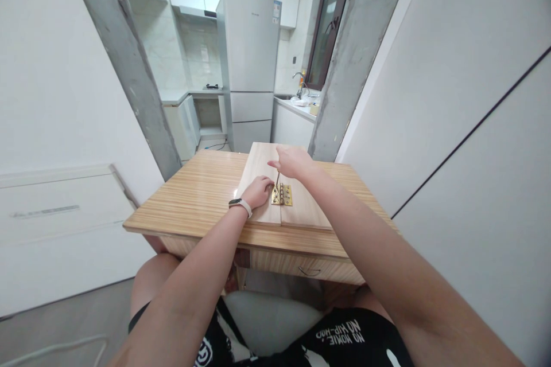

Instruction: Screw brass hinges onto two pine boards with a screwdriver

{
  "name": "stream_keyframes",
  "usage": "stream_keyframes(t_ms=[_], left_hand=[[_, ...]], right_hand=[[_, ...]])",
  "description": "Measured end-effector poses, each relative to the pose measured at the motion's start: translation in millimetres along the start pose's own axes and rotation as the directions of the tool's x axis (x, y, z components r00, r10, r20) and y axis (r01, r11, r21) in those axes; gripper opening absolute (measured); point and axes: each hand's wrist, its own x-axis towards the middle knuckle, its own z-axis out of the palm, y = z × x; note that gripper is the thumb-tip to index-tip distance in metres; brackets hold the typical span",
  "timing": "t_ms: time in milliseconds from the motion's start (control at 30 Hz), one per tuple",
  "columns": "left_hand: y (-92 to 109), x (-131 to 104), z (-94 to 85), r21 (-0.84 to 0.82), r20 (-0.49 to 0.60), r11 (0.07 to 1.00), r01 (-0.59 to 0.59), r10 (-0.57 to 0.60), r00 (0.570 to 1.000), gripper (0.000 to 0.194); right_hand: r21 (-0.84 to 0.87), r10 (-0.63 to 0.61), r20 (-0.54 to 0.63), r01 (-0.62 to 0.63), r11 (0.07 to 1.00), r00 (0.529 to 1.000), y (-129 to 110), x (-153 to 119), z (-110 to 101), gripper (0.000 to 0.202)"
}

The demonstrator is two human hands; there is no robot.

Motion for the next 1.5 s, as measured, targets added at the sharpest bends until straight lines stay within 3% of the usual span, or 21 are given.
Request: stream_keyframes(t_ms=[100, 333, 567, 667, 767, 900, 1000, 1267, 1500], left_hand=[[1, 0, -0.7, 0.004, 0.007, 1.0, -0.003, 0.003, 1.0, 0.034], [2, 1, -1.0, 0.002, 0.007, 1.0, -0.002, 0.002, 1.0, 0.034], [1, 0, -1.2, -0.005, 0.004, 1.0, -0.016, 0.016, 1.0, 0.034], [1, 0, -1.7, -0.001, 0.007, 1.0, -0.016, 0.016, 1.0, 0.034], [2, -1, -2.1, -0.006, 0.003, 1.0, -0.01, 0.01, 1.0, 0.034], [4, 0, -3.5, -0.018, 0.004, 1.0, -0.003, 0.003, 1.0, 0.034], [6, 0, -4.6, -0.021, 0.014, 1.0, 0.006, -0.006, 1.0, 0.033], [6, 0, -3.8, -0.02, 0.014, 1.0, 0.014, -0.014, 1.0, 0.034], [3, 0, -2.8, -0.016, 0.002, 1.0, 0.004, -0.004, 1.0, 0.033]], right_hand=[[-0.025, 0.087, -0.045, -0.088, 0.996, 0.995, -12, -3, -4, 0.056], [-0.033, 0.044, 0.014, -0.043, 0.999, 0.999, -10, 7, -4, 0.037], [-0.016, -0.175, 0.122, 0.178, 0.984, 0.977, -2, 15, -2, 0.03], [-0.037, -0.204, 0.157, 0.212, 0.976, 0.966, -1, 16, -5, 0.025], [-0.046, -0.134, 0.152, 0.142, 0.989, 0.979, -2, 11, -9, 0.029], [-0.051, 0.024, 0.036, -0.022, 0.998, 0.999, -9, 0, -13, 0.053], [-0.074, 0.051, 0.021, -0.05, 0.996, 0.998, -16, -5, -17, 0.052], [-0.084, 0.011, 0.086, -0.004, 0.996, 0.996, -14, -1, -21, 0.041], [-0.073, -0.159, 0.15, 0.171, 0.983, 0.976, -10, 3, -17, 0.031]])
